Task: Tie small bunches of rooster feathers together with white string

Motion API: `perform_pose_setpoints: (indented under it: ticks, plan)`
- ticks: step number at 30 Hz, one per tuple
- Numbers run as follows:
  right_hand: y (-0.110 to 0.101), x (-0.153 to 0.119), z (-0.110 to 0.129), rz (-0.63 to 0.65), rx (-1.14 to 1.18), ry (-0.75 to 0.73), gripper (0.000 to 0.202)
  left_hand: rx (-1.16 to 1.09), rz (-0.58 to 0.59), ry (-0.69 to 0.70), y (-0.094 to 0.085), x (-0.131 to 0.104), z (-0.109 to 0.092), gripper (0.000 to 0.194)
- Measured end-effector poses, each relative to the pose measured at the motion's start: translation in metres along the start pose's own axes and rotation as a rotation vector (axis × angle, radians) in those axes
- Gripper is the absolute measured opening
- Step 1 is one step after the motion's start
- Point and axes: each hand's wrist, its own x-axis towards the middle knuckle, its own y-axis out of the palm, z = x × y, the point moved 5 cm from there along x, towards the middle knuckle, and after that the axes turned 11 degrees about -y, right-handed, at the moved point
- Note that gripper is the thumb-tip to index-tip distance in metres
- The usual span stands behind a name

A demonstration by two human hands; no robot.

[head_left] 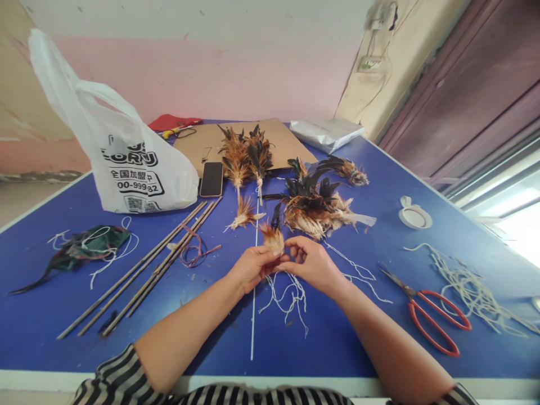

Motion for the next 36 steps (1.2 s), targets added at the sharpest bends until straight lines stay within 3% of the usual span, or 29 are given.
perform_pose_setpoints:
  ticks: [3,7,15,17,20,23,28,36]
  plan:
    - [0.000,0.001,-0.005,0.038,0.283,0.127,0.029,0.136,-0.021,0.039,0.002,-0.002,-0.003,0.024]
    - [0.006,0.001,-0.003,0.032,0.537,0.168,0.020,0.304,-0.048,0.111,0.008,-0.006,-0.003,0.023]
    - [0.010,0.000,-0.005,-0.017,0.547,0.207,0.017,0.699,-0.076,0.379,0.012,-0.012,-0.013,0.019]
    - [0.008,0.001,-0.004,0.029,0.568,0.199,0.016,0.709,-0.001,0.333,0.014,-0.013,-0.014,0.021]
    - [0.006,0.001,-0.001,0.109,0.659,0.175,0.017,0.608,0.157,0.138,0.017,-0.016,-0.012,0.024]
    - [0.005,0.000,-0.001,0.158,0.744,0.178,0.020,0.438,0.244,-0.037,0.017,-0.018,-0.007,0.027]
    - [0.007,-0.002,-0.001,0.155,0.804,0.200,0.022,0.263,0.272,-0.175,0.013,-0.014,0.004,0.024]
    - [0.005,-0.001,0.004,0.189,0.701,0.123,0.019,0.263,0.238,-0.181,0.012,-0.011,0.007,0.022]
